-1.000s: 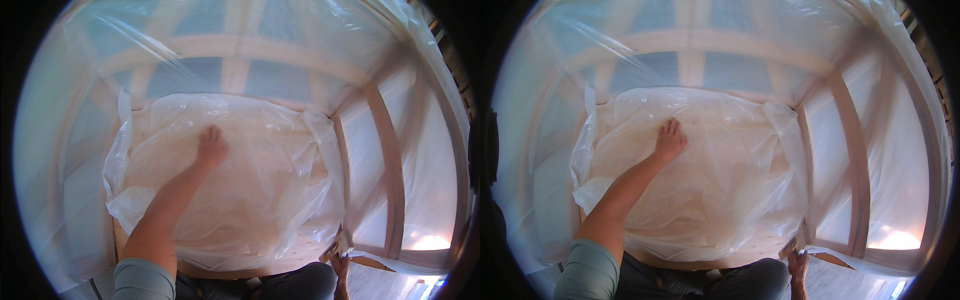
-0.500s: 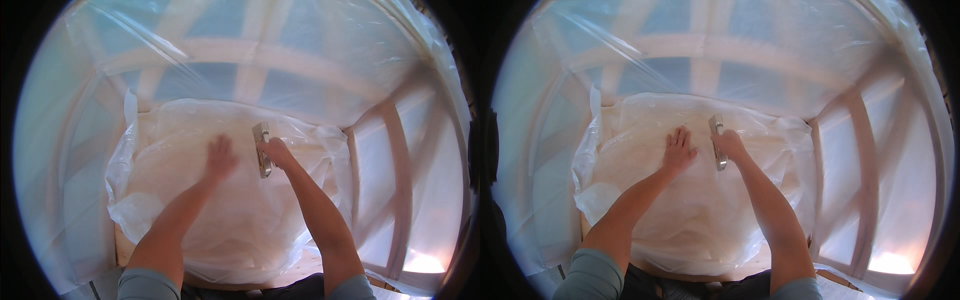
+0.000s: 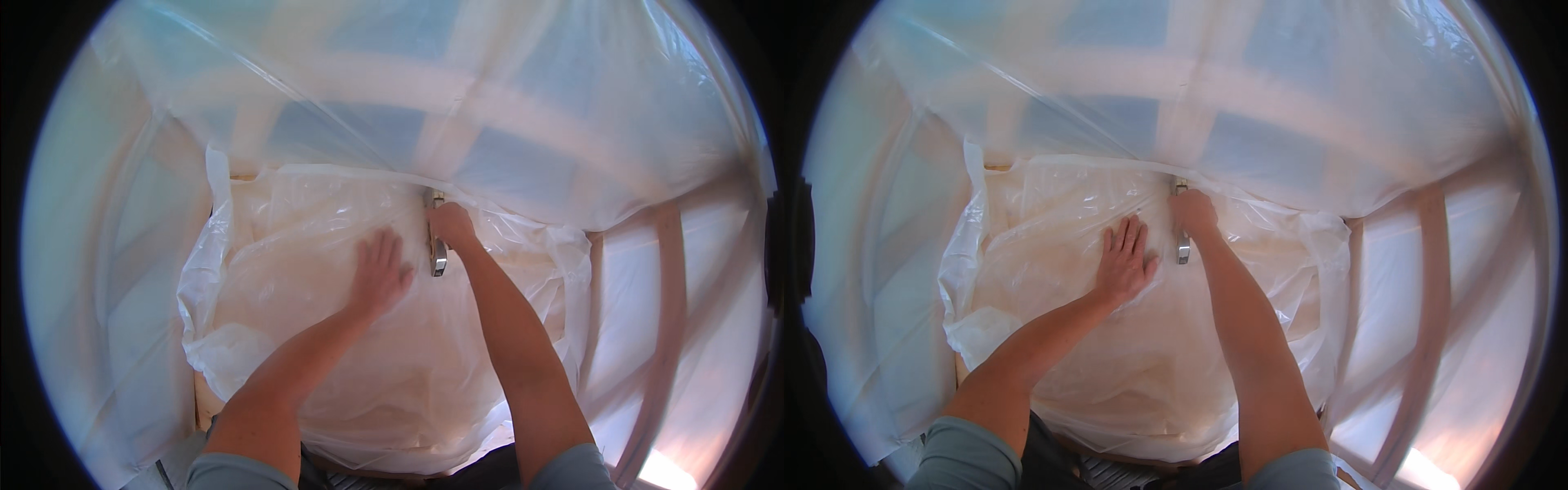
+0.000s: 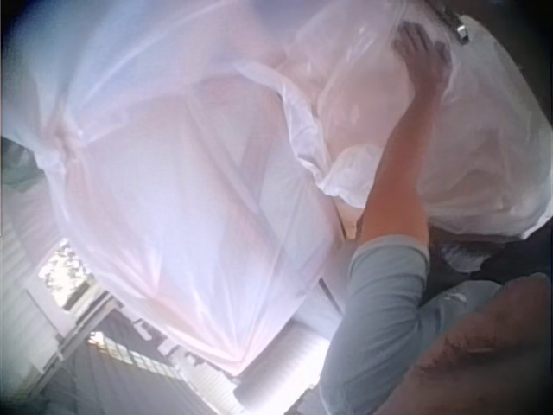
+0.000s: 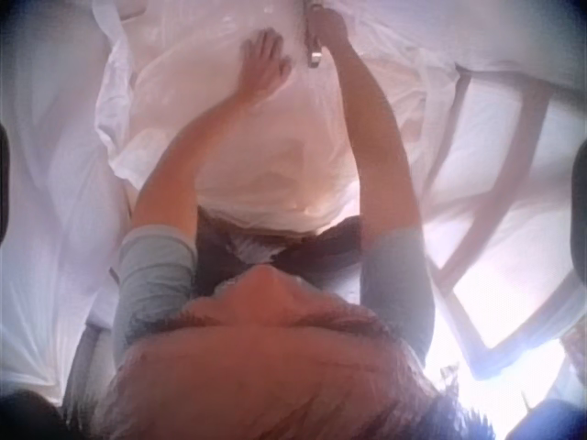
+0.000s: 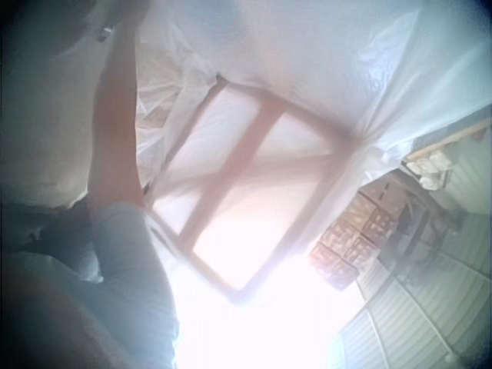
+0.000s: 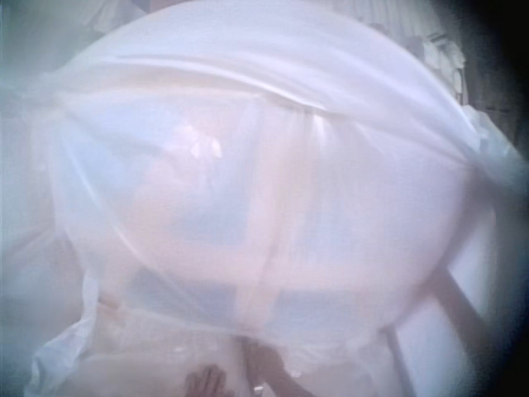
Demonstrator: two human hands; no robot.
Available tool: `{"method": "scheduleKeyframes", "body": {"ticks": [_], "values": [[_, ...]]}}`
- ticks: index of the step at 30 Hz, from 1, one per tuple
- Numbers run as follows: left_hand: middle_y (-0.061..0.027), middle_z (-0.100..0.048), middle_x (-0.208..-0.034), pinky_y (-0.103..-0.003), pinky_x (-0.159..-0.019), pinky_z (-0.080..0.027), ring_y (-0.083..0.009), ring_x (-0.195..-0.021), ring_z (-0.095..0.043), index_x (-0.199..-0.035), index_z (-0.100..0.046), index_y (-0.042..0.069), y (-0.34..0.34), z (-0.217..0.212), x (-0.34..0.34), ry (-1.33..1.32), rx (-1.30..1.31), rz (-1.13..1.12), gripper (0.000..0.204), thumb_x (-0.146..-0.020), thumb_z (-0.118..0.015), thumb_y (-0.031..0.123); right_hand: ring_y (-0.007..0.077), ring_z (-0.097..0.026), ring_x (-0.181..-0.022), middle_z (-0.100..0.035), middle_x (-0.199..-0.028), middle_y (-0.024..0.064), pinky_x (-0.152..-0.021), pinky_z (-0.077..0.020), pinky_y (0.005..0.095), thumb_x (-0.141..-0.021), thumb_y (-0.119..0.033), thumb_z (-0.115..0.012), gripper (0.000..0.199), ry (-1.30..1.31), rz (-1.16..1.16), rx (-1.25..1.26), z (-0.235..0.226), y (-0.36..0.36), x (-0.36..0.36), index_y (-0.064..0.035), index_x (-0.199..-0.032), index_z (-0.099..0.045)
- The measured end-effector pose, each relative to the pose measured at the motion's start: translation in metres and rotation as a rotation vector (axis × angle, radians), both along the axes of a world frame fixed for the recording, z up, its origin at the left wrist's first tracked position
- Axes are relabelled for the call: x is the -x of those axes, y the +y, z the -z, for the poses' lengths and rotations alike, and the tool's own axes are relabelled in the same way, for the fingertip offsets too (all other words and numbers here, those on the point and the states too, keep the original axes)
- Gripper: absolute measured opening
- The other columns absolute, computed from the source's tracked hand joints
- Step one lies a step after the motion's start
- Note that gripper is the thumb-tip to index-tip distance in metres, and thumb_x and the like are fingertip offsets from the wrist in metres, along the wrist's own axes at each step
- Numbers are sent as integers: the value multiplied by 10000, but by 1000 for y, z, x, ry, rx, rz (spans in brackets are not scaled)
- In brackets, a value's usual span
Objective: The person wraps a wooden chair frame with a large white plastic sheet, smoothing it over the seat and backrest. They use a staple gun to secure the plastic to the underside of the chair, then lift and reposition the chair to continue stapling along the edges.
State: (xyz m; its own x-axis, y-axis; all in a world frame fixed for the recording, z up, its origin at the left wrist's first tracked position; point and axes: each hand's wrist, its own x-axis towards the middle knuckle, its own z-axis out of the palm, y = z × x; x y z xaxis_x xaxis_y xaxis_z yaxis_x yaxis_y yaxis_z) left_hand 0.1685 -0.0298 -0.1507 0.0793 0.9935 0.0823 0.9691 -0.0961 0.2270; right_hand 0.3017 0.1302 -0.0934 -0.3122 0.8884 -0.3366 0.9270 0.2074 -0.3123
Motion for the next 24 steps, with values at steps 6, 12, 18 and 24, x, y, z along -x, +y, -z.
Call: {"method": "scheduleKeyframes", "body": {"ticks": [6, 12, 18, 24], "values": [[-210, -248, -1581, -583, -1174, -134, -352, -1475, -207, -1473, -349, -24, 2, -1, -1, 9, 16, 1, 705, -963, -451, 452, 391, -664, -1017, -706, -1006, 228, -890, -512, 466, -885, -496, -544, 531, 122, 474, 60, 1, -23, 14, 0, -958, -720], [-224, -256, -1573, -585, -1168, -150, -354, -1471, -214, -1463, -365, -26, 2, -3, 0, -15, 32, 7, 696, -960, -463, 445, 376, -680, -978, -708, -999, 225, -854, -529, 445, -883, -465, -543, 499, 171, 473, 83, 0, -20, 13, -6, -951, -728], [-209, -269, -1572, -575, -1169, -167, -353, -1465, -227, -1459, -372, -15, -2, 2, 2, 19, -23, 5, 685, -956, -468, 441, 242, -637, -735, -687, -841, 141, -674, -499, 380, -832, -444, -626, 493, 538, 471, 367, -29, -34, -40, 40, -890, -697], [-200, -263, -1577, -559, -1176, -163, -340, -1472, -218, -1478, -343, 1, -3, 2, 3, 33, 0, 2, 687, -959, -477, 430, 193, -608, -813, -671, -882, 101, -677, -471, 302, -863, -413, -657, 466, 740, 589, 351, -59, -159, -153, 37, -980, -690]]}}
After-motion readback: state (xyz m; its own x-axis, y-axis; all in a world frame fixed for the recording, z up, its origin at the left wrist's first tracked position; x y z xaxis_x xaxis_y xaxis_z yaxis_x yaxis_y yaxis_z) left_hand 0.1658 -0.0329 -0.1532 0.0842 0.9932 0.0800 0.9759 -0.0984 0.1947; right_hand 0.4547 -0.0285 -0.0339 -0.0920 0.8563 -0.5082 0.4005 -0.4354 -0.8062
